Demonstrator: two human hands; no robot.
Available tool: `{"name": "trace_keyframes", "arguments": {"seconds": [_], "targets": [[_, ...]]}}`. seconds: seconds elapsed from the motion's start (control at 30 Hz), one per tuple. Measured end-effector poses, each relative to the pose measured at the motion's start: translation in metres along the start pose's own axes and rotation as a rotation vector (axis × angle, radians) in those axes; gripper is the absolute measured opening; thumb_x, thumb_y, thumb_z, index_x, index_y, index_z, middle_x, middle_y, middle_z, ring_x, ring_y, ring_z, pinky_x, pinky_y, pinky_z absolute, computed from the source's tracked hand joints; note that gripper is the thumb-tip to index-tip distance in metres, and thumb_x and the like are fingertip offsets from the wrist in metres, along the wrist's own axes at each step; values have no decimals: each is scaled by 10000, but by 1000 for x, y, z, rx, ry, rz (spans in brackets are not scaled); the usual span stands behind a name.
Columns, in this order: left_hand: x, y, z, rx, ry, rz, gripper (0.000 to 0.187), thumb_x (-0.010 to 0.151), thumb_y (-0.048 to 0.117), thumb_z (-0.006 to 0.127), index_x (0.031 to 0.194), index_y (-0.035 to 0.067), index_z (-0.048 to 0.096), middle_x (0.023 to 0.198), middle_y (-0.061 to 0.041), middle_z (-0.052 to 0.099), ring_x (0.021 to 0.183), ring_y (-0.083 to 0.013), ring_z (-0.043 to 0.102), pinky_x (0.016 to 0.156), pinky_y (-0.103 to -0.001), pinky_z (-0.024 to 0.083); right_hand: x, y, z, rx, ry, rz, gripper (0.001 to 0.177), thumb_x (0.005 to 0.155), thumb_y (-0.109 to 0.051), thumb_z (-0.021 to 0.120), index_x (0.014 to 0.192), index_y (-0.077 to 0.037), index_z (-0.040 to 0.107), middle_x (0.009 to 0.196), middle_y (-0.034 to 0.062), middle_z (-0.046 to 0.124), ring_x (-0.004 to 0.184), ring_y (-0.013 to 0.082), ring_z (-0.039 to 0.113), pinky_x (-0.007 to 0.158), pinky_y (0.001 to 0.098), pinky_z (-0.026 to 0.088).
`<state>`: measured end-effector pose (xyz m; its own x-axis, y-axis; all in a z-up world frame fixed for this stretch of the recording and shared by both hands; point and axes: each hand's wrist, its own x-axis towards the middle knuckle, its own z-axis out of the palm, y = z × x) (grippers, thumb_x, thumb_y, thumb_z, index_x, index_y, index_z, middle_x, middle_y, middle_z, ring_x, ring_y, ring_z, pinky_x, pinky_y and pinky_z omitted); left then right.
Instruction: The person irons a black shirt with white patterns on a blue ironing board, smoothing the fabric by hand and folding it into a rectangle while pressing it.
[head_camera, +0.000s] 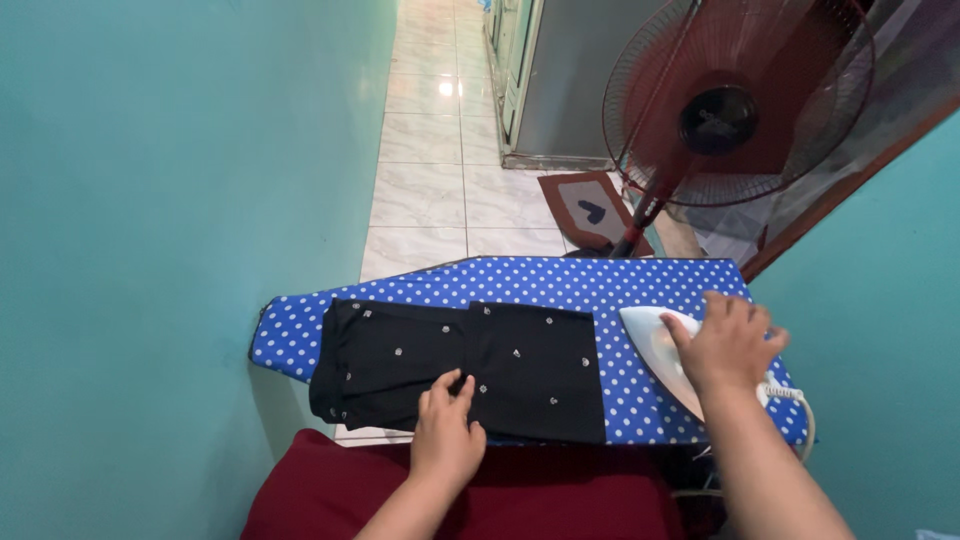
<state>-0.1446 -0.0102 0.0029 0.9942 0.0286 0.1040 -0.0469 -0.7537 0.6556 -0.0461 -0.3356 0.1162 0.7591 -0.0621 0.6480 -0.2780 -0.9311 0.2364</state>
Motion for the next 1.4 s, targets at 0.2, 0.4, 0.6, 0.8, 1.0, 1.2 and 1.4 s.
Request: {"name": "trace_keyframes", "arguments": {"seconds": [0.2, 0.4, 0.6, 0.8, 1.0, 1.2, 1.4], "targets": [[-6, 26, -10, 159, -178, 174, 944, 801, 343, 792, 1548, 95, 270, 1642, -163, 162, 1537, -357, 81, 1198, -545, 112, -71, -49, 61, 791, -458, 177, 669, 826, -432, 782, 1281, -6, 540, 1085, 161, 651, 973, 337, 621, 851, 486, 495], [-5, 41, -13, 214, -406, 24, 1185, 801, 489, 804, 1593, 33, 49, 1695, -183, -14, 1582, -333, -64, 1263, -516, -12, -86, -59, 83, 1540, -1244, 870, 688, 825, -141, 766, 1357, -138, 330, 892, 64, 627, 603, 193, 600, 530, 348, 481], [-19, 28, 24, -334, 43, 96, 930, 848, 345, 681, 1559, -7, 196, 1633, -203, 248, 1528, -343, 179, 1219, -510, 92, -17, -104, -48, 1930, -1322, 697, 560, 731, -22, 650, 1255, -200, 563, 655, -67, 607, 460, 67, 565, 445, 208, 435], [-33, 3, 42, -1271, 371, -570, 556, 941, 311, 615, 1403, 25, 495, 1410, -131, 552, 1278, -268, 492, 1071, -424, 346, 10, -224, -109, 2086, -1523, 320, 851, 853, -211, 636, 1565, -252, 172, 961, 81, 645, 834, 271, 718, 739, 422, 588], [-26, -43, 32, -1801, 294, -893, 318, 965, 244, 655, 1177, 6, 655, 1160, -119, 728, 1028, -227, 689, 936, -385, 536, -21, -255, -46, 1442, -944, 296, 837, 881, -363, 719, 1564, -174, 273, 1181, 71, 643, 982, 195, 671, 773, 410, 566], [-25, -49, 32, -1836, 157, -831, 273, 922, 229, 675, 1102, 24, 686, 1101, -97, 758, 987, -206, 722, 923, -380, 556, -58, -261, 2, 1077, -1008, 318, 907, 840, -271, 806, 1557, -159, 261, 1142, 206, 674, 902, 289, 702, 736, 415, 600], [-21, -44, 55, -1287, -82, -632, 352, 956, 352, 709, 1042, 11, 712, 933, -51, 747, 850, -149, 666, 799, -329, 546, -81, -206, 87, 1446, -642, 550, 758, 879, -119, 729, 1496, -80, 290, 1201, 210, 693, 1030, 279, 702, 845, 364, 571]]}}
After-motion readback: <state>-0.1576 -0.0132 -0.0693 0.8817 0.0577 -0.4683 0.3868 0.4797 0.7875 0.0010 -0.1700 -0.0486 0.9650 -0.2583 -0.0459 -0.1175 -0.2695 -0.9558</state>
